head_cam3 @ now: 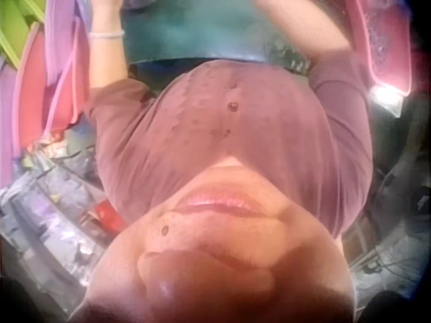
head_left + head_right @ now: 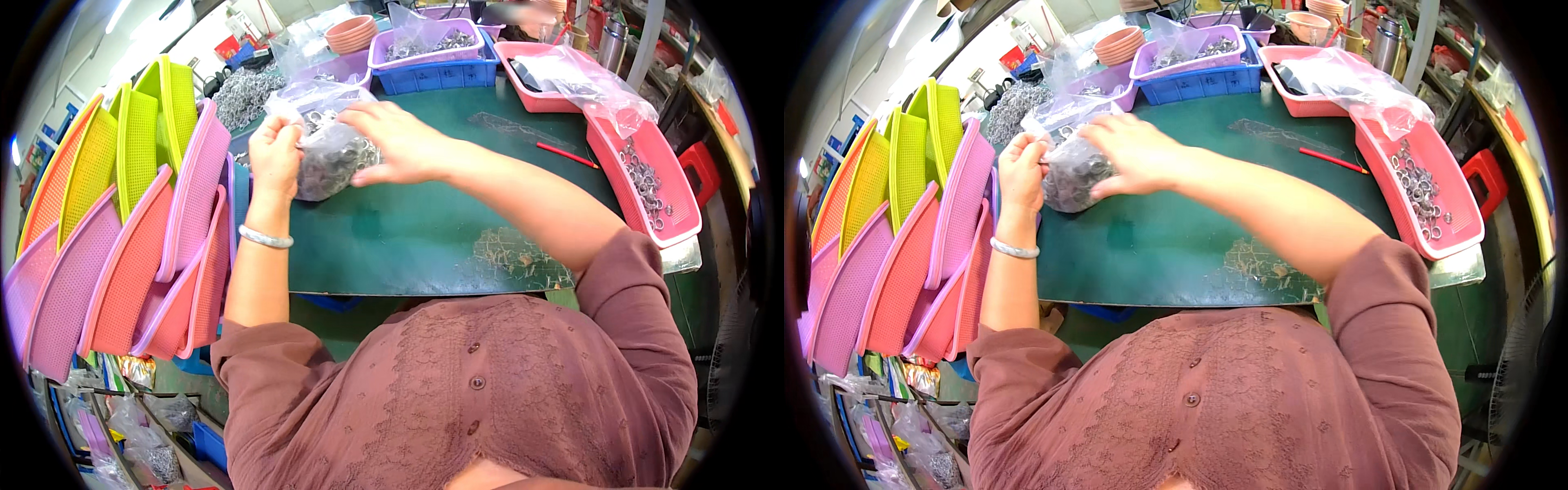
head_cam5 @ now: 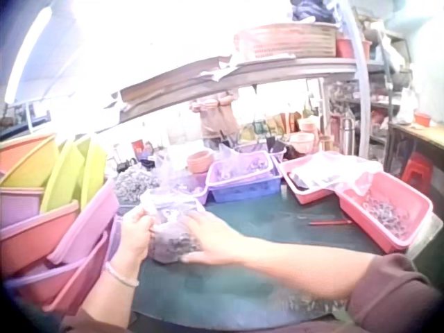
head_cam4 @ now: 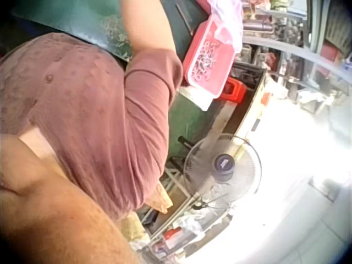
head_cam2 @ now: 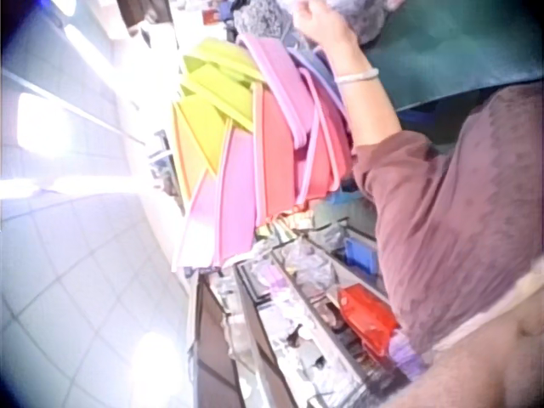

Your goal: The person empties a bag of metal hose clamps onto a workbench, sorts them into a small plastic bag, writes on a small white card with a red pencil, and places the sorted bag into a pink tray.

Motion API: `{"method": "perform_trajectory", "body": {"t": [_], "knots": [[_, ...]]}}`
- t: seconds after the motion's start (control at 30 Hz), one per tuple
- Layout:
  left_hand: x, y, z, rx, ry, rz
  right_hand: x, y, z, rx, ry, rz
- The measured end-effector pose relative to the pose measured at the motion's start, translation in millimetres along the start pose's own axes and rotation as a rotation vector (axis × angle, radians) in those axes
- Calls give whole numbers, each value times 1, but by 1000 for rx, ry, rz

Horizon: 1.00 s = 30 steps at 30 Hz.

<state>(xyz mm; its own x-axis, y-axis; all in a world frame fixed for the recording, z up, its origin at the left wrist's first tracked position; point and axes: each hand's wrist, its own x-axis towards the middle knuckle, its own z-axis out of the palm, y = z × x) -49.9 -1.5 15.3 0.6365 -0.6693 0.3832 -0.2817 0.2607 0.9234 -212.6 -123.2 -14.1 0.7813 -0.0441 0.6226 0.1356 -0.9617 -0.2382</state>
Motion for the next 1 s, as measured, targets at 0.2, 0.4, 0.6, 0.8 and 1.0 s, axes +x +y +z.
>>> {"method": "perform_trajectory", "body": {"t": [0.2,0.4,0.6,0.8,1.0], "knots": [[-29,-5,0,-75,-25,6,45,1,28,-174,92,-79],[-77,-76,-44,-67,715,-102,33,13,40,331,169,268],[-56,-94,-85,-596,479,-674,20,20,46,548,163,449],[-29,-118,-94,-549,388,-837,-16,45,47,831,250,562],[-11,-131,-86,-323,341,-998,-48,80,35,803,228,741]]}}
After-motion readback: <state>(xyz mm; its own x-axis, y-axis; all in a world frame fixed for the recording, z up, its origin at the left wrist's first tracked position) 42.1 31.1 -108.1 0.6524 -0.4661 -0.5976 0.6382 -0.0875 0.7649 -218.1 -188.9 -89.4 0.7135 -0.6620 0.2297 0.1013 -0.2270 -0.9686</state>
